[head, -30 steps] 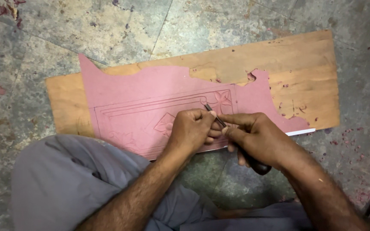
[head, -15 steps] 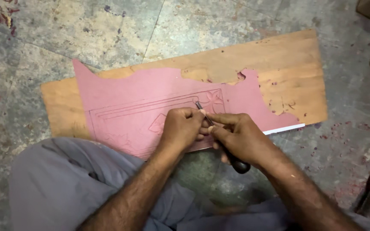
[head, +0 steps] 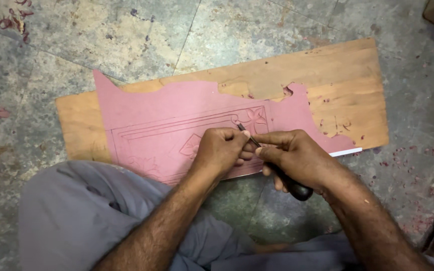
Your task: The person is carving decorative floral and geometric patterns into a wooden board using a small hand-held carving tool, moving the tool along marked lines while holding the board in place.
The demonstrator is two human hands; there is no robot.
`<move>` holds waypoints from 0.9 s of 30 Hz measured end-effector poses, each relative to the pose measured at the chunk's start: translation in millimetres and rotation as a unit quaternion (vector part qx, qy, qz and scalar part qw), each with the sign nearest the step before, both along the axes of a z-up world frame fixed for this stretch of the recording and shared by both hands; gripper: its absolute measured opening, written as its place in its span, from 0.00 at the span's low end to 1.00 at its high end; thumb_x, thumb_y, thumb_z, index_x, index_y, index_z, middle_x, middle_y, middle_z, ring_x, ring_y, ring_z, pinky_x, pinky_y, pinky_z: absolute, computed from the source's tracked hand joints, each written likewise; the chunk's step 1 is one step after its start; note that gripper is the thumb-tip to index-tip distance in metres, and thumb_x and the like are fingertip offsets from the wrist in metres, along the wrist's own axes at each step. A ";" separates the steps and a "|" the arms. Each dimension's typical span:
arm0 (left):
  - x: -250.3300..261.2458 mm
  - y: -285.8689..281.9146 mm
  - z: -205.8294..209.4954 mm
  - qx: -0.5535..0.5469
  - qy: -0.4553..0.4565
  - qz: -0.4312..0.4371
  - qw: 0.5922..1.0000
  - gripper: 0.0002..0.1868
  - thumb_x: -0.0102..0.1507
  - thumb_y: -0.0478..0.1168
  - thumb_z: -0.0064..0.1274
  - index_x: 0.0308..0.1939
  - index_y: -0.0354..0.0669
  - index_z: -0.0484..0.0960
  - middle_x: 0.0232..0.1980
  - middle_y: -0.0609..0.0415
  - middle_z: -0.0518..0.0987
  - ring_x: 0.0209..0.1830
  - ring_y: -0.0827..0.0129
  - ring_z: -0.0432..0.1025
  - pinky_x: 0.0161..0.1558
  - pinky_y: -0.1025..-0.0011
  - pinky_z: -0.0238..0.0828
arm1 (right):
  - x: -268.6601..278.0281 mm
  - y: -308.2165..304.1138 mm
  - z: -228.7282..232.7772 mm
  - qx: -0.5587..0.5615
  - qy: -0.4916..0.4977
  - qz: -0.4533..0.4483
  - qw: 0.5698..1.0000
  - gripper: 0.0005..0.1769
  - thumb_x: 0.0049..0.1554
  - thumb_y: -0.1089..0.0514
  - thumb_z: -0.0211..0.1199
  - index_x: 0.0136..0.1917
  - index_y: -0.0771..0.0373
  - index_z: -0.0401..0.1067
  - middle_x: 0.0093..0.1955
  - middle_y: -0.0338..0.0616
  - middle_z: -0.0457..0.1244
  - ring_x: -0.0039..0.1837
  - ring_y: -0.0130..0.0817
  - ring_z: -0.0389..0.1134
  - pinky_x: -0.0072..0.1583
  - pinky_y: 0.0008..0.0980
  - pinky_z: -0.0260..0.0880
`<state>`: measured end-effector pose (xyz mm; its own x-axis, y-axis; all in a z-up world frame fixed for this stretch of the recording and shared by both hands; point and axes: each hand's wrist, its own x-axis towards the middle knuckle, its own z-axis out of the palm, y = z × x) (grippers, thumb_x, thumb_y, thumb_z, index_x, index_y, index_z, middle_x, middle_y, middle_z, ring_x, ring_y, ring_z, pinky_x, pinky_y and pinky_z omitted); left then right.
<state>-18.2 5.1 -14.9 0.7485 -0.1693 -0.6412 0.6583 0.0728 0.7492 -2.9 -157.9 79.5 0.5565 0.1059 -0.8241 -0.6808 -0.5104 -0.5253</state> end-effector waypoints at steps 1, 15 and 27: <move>-0.4 0.1 1.2 0.007 0.000 0.000 1.000 0.16 0.67 0.44 0.52 0.38 0.33 0.86 0.35 0.49 0.87 0.29 0.71 0.81 0.29 0.76 0.77 | -0.1 -1.2 -1.0 0.001 -0.003 0.004 1.000 0.20 0.62 0.55 0.60 0.67 0.56 0.76 0.29 0.42 0.65 0.23 0.29 0.62 0.27 0.31 0.63; -3.6 -5.5 -2.4 0.053 -0.013 0.012 0.998 0.17 0.67 0.44 0.51 0.34 0.32 0.86 0.31 0.49 0.86 0.27 0.71 0.81 0.27 0.75 0.76 | -6.0 -8.5 -22.7 0.050 -0.053 0.025 0.997 0.24 0.59 0.59 0.60 0.69 0.58 0.73 0.30 0.39 0.65 0.23 0.26 0.61 0.27 0.28 0.63; -2.9 -1.1 -10.3 -0.005 -0.016 0.027 0.999 0.16 0.67 0.44 0.52 0.33 0.35 0.86 0.30 0.52 0.85 0.26 0.73 0.79 0.27 0.77 0.76 | -0.4 -0.9 -2.3 0.022 -0.032 0.033 0.999 0.25 0.59 0.58 0.58 0.70 0.57 0.71 0.29 0.40 0.65 0.24 0.27 0.62 0.28 0.29 0.63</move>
